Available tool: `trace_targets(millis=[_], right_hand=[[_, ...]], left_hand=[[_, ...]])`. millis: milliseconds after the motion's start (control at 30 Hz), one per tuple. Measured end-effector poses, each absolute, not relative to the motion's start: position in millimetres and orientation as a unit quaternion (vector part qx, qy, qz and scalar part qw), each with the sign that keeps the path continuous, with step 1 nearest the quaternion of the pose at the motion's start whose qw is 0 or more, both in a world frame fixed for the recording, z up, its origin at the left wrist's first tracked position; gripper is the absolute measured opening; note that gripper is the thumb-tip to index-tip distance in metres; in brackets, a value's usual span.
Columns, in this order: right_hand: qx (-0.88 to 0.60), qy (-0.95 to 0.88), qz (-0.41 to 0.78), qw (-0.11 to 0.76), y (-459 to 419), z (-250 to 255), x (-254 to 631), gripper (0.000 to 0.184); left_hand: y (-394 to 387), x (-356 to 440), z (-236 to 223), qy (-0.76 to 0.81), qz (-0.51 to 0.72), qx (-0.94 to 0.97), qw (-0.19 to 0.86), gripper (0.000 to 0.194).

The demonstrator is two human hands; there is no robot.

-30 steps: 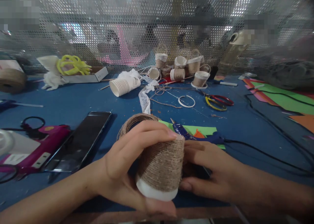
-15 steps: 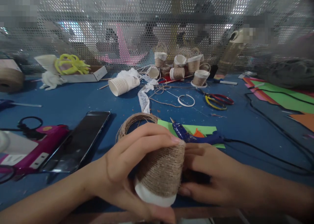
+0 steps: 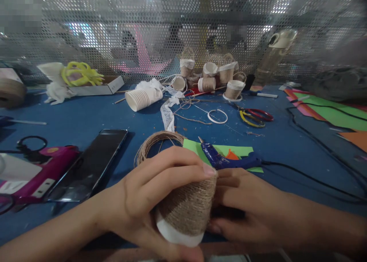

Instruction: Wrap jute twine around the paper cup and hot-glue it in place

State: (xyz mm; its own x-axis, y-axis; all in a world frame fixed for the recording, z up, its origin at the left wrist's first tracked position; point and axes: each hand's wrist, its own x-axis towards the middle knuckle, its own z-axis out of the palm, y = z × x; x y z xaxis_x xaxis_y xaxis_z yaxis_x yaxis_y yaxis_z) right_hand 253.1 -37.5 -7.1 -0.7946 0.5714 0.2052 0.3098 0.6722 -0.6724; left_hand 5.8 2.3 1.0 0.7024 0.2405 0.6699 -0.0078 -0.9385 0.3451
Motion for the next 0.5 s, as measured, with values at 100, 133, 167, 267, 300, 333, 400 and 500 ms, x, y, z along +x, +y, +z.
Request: trace_targets(millis=[100, 133, 167, 267, 300, 333, 400, 500], right_hand=[[-0.239, -0.891, 0.320, 0.216, -37.3, -8.3, 253.3, 0.023], [-0.238, -0.891, 0.318, 0.220, -37.2, -8.2, 253.3, 0.021], [-0.238, -0.890, 0.318, 0.224, -37.0, -7.9, 253.1, 0.020], [-0.239, -0.884, 0.334, 0.225, -36.3, -6.5, 251.8, 0.021], [-0.238, -0.880, 0.345, 0.225, -35.9, -6.4, 251.4, 0.021], [-0.237, -0.876, 0.356, 0.222, -35.4, -6.6, 250.9, 0.022], [-0.238, -0.873, 0.365, 0.220, -34.2, -7.9, 250.4, 0.024], [-0.238, -0.876, 0.360, 0.215, -32.4, -11.2, 250.3, 0.028]], left_hand=[[1.9, 5.8, -0.6, 0.062, 0.389, 0.904, 0.166, 0.088], [1.5, 5.6, -1.0, 0.062, 0.390, 0.904, 0.166, 0.088], [1.0, 5.4, -1.3, 0.064, 0.392, 0.903, 0.163, 0.088], [0.0, 4.0, -1.7, 0.075, 0.404, 0.898, 0.157, 0.090], [0.1, 3.5, -1.8, 0.080, 0.407, 0.896, 0.155, 0.090], [0.5, 3.0, -1.9, 0.084, 0.411, 0.895, 0.154, 0.091], [2.1, 2.3, -2.2, 0.086, 0.414, 0.893, 0.153, 0.092], [4.8, 1.9, -2.5, 0.087, 0.422, 0.890, 0.151, 0.092]])
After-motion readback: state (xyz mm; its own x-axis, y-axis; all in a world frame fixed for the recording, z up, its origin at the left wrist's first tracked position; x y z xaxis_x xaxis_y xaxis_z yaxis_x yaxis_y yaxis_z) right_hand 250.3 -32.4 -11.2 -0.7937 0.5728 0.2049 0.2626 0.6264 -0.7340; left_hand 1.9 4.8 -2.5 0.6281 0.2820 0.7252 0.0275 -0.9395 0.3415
